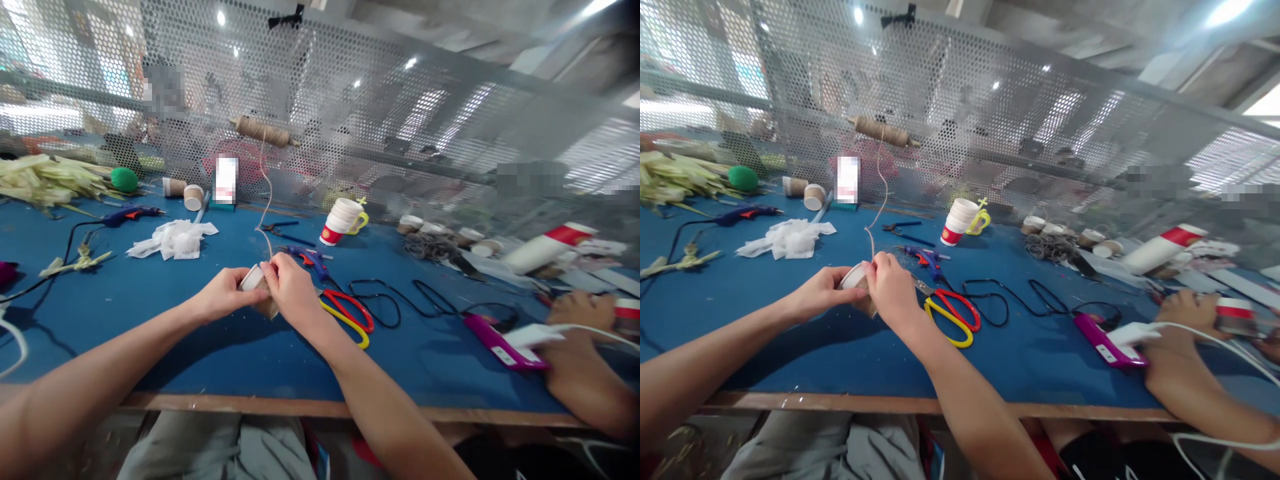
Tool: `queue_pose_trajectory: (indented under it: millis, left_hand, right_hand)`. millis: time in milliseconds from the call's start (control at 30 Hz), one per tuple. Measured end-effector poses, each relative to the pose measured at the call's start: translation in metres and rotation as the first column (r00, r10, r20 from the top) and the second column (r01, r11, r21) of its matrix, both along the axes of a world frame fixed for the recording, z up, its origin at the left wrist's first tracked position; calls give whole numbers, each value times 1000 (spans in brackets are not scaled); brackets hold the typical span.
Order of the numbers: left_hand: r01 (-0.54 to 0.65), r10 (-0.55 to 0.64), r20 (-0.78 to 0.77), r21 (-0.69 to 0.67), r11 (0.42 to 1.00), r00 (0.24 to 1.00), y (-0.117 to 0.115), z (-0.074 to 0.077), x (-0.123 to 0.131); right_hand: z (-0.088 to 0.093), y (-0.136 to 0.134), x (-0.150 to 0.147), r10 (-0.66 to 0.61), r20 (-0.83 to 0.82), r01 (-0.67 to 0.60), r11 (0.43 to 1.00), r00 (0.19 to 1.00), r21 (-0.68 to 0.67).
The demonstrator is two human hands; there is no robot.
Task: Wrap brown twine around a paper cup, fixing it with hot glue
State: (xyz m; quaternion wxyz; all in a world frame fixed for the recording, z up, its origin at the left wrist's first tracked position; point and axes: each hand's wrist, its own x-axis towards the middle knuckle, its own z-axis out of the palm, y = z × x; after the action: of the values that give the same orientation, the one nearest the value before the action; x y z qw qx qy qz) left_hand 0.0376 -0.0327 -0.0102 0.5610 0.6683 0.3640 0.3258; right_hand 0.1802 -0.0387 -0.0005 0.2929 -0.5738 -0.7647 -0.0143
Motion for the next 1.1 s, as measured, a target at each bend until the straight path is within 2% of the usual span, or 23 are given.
queue_pose_trajectory:
  millis: [133,433,733,900,1100]
  left_hand:
    - [14,-14,-3,4,1000,1000,0,-2,0]
    - [6,3,-78,111,994,997,-1,-1,1]
    - [2,29,-121,244,970,992,-1,-3,-2]
    - [26,8,-124,268,963,992,0,-4,-3]
    - [-1,32,-95,310,951,995,0,-4,-4]
  right_hand:
    - [0,-1,1,8,5,-8,1000,1000,18]
    - [7,0,3,174,-239,-165,985,955,59]
    - [2,5,5,143,-295,-155,988,945,-16]
    - [2,4,3,132,-306,-147,989,943,-27]
    - [2,2,2,127,-338,-166,982,932,-89]
